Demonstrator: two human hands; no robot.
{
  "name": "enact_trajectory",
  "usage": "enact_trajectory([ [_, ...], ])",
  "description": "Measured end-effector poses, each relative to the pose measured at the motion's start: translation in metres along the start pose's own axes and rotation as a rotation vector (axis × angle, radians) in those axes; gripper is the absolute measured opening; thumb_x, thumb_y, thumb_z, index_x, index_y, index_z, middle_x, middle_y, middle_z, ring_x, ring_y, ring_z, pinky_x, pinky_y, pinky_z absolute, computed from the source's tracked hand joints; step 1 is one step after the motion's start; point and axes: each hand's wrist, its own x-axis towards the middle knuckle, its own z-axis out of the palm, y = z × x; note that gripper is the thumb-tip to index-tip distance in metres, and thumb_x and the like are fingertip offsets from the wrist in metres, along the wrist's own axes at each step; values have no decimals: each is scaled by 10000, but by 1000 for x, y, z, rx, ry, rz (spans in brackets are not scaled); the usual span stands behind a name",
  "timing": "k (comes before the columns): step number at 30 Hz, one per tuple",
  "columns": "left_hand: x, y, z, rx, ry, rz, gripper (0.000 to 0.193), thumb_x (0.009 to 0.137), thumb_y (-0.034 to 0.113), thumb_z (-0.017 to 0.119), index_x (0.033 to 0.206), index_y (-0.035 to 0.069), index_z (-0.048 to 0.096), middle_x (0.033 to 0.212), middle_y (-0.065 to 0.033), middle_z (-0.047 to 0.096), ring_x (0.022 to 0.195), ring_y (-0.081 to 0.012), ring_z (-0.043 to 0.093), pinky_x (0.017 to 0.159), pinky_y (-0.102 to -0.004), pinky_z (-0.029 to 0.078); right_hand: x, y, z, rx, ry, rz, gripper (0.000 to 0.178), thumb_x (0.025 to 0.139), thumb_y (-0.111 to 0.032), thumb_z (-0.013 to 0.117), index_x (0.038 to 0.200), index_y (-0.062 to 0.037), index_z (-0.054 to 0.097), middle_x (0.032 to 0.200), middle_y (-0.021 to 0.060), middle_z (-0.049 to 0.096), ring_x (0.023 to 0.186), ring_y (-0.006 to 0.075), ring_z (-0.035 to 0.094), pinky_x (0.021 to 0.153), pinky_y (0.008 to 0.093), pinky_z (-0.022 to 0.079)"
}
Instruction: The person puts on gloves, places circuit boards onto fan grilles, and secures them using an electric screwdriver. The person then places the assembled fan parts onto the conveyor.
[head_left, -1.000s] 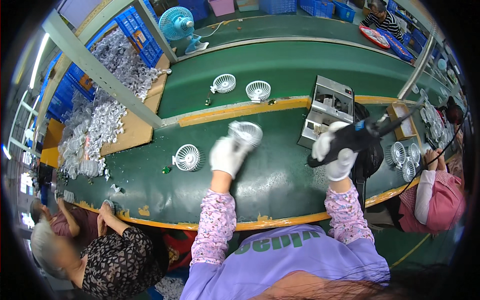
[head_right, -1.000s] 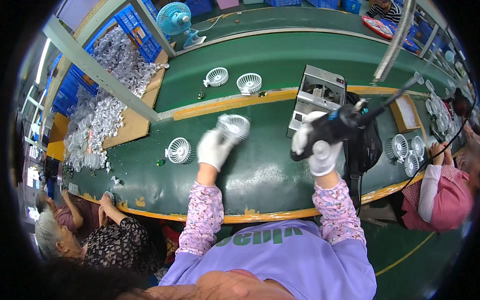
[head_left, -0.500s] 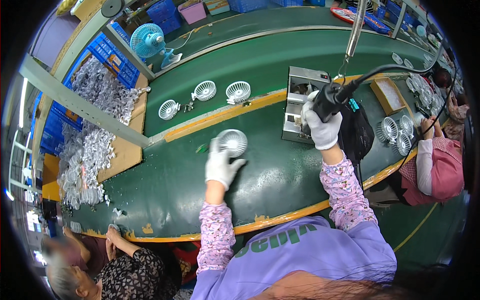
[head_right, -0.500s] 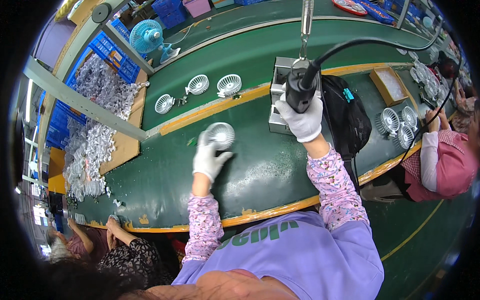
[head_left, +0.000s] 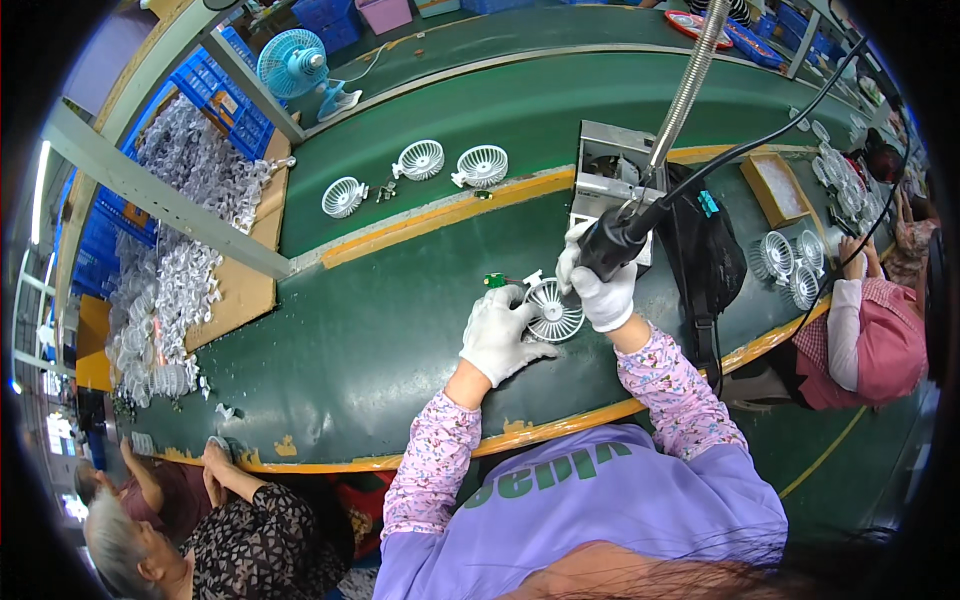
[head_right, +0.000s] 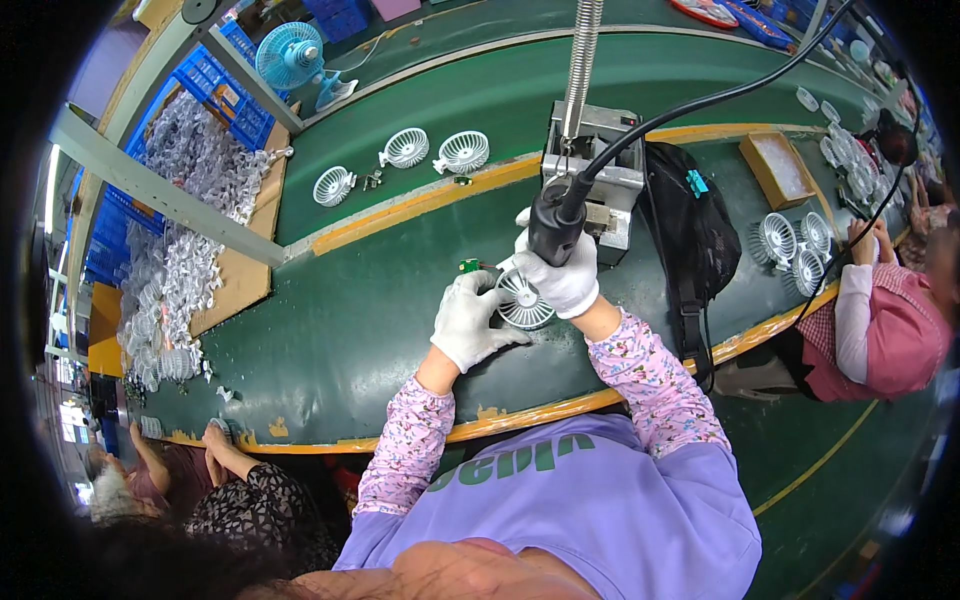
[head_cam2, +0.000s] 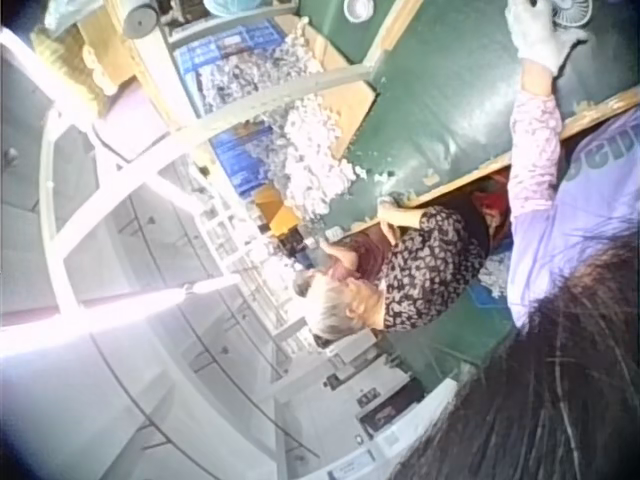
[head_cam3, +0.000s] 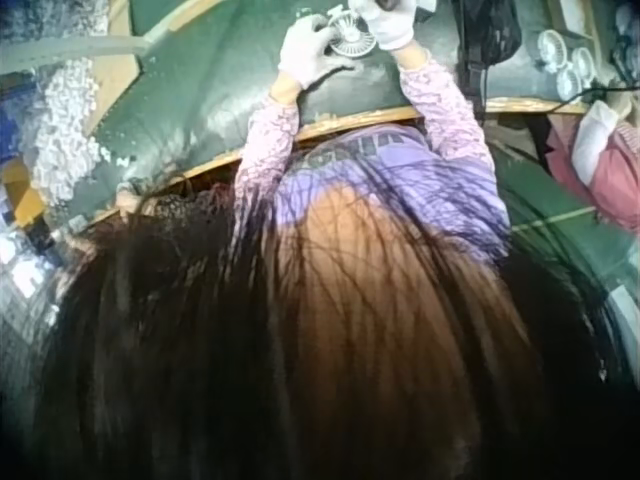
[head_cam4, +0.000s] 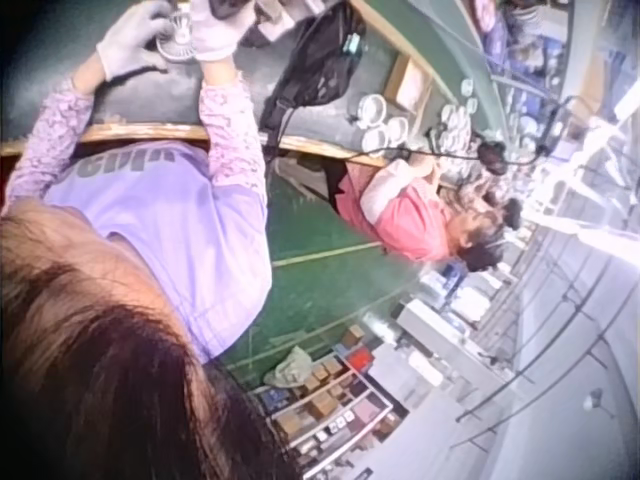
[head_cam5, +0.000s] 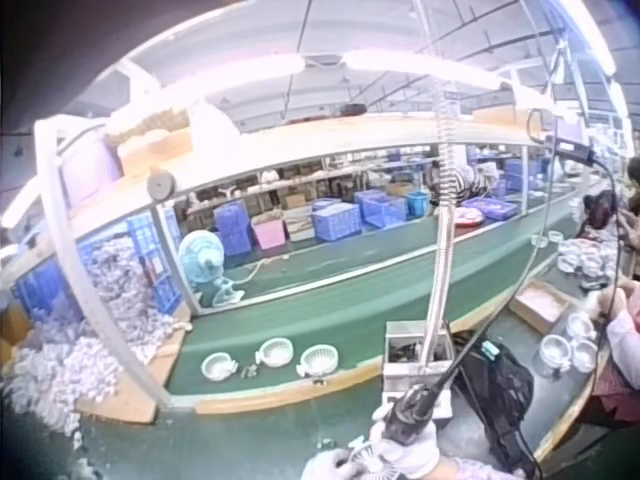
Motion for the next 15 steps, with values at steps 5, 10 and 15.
enact_trajectory([
  [5, 4, -4, 7, 4, -79, 8, 435, 568, 472, 746, 810, 119, 674, 783, -95, 522, 788, -283, 518, 679, -394, 399, -1, 4, -3, -175, 30, 89, 483, 703, -161, 766, 1055, 10, 483, 718, 40, 567, 600, 109, 536, 548, 223, 432],
  [10, 2, -15, 17, 31, -18, 41, 362, 546, 401, 775, 714, 99, 667, 690, -82, 512, 692, -277, 512, 617, -399, 392, 11, 4, -3, -82, -147, 301, 470, 650, -94, 756, 1039, 3, 511, 758, 46, 585, 636, 100, 561, 576, 236, 463],
  [15, -1, -8, 16, 35, -60, -7, 373, 581, 453, 744, 677, 106, 646, 671, -72, 504, 689, -267, 516, 627, -395, 394, 9, -11, 4, -124, 37, 191, 403, 702, -48, 691, 1055, 1, 503, 757, 25, 583, 607, 90, 547, 550, 220, 446],
])
